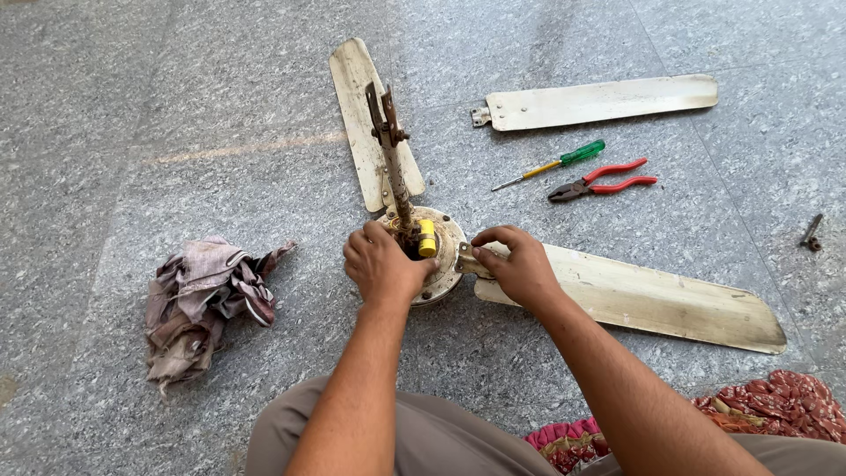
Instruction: The person sits on the floor and uses a screwdriver to tighten screws on the central hub of a ceiling fan, securing one of the fan blades in place. Tools and a rag are visible nearby.
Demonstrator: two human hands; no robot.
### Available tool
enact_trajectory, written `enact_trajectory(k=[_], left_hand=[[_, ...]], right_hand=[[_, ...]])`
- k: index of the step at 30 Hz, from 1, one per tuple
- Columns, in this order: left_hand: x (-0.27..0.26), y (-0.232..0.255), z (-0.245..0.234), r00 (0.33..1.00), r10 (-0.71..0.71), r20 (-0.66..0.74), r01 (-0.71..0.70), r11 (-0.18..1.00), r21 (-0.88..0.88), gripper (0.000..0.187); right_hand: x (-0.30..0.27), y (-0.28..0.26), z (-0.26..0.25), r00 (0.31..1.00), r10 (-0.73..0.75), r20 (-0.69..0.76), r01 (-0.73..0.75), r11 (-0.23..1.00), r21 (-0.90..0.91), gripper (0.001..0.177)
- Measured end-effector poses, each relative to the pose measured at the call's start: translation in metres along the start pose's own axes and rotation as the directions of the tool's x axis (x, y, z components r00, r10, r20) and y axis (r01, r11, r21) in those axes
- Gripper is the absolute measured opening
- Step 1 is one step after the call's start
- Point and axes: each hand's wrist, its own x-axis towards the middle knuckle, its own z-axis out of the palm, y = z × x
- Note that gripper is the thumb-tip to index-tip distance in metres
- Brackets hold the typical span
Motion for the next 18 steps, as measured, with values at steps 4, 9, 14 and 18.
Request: enact_trajectory(k=[4, 9, 14, 18], left_hand=[[0.006, -0.007, 0.007, 0.977, -0.092, 0.193, 0.094, 0.996, -0.006, 0.155], [0.005, -0.011, 0.012, 0.963, -0.083, 0.258, 0.109, 0.990, -0.089, 0.158], [0.002, -0.014, 0.017, 0.976, -0.054, 0.210, 0.066, 0.996, -0.053, 0.156], [-0.001, -0.013, 0.022, 0.985, -0.018, 0.174, 0.020, 1.000, -0.006, 0.152]], right_hand=[[0.003, 0.008, 0.004, 0.984, -0.179, -0.024, 0.174, 0.976, -0.135, 0.015], [0.004, 0.020, 0.009, 0.938, -0.345, -0.016, 0.333, 0.917, -0.221, 0.012], [0.003, 0.024, 0.013, 0.970, -0.243, 0.029, 0.244, 0.953, -0.178, 0.015], [0.001, 0.030, 0.014, 0.960, -0.279, 0.004, 0.278, 0.956, -0.099, 0.017]])
